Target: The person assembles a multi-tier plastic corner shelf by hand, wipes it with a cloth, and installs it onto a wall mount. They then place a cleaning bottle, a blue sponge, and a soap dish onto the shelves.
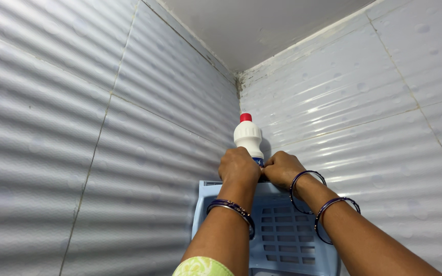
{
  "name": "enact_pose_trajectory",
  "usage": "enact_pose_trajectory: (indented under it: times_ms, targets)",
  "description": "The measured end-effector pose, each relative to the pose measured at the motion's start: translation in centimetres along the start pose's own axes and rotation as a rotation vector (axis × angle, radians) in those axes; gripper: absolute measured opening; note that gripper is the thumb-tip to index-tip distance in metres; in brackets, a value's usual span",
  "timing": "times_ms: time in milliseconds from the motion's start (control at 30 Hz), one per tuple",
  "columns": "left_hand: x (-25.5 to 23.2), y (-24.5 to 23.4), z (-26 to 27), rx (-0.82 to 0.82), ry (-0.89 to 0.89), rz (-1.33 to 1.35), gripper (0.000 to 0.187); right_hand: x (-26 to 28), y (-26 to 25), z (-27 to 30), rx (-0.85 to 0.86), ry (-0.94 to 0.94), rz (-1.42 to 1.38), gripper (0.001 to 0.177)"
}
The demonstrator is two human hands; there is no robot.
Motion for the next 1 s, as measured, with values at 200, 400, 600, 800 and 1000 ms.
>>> enact_pose_trajectory:
  times_ms: [200,400,600,800,1000]
  targets:
    - [0.4,-0.8,1.1,-0.003,-0.011,0.009,0.056,0.4,-0.4,1.0,-0.038,0.020,0.054,0.033]
    - [0.1,-2.6,3.4,-0.137,0.020,0.056,0.045,1.0,-1.3,2.2,-0.226,-0.106,0.055,0.027]
    - [-0.6,-2.8,5.1,-0.321,0.246,0.110,0.031,2.1,-1.4,4.3,-0.367,-0.341,0.093,0.035]
    - [-0.1,-2.1,7.1,-0.426,0.450,0.062,0.041,2.3,-1.3,6.6,-0.429,-0.478,0.078,0.041]
    - [0.5,-1.8,9.1,-0.508,0.615,0.028,0.040,2.2,-1.7,8.1,-0.413,-0.473,0.043,0.042]
Point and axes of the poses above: each hand's wrist, its own z-axis away from the middle knuckle, its own y-axis out of the palm, x = y × z, the point moved 6 cm from there along -z, towards the middle knuckle, and after that the axes turned 13 degrees about -y, right-handed, at the moved point
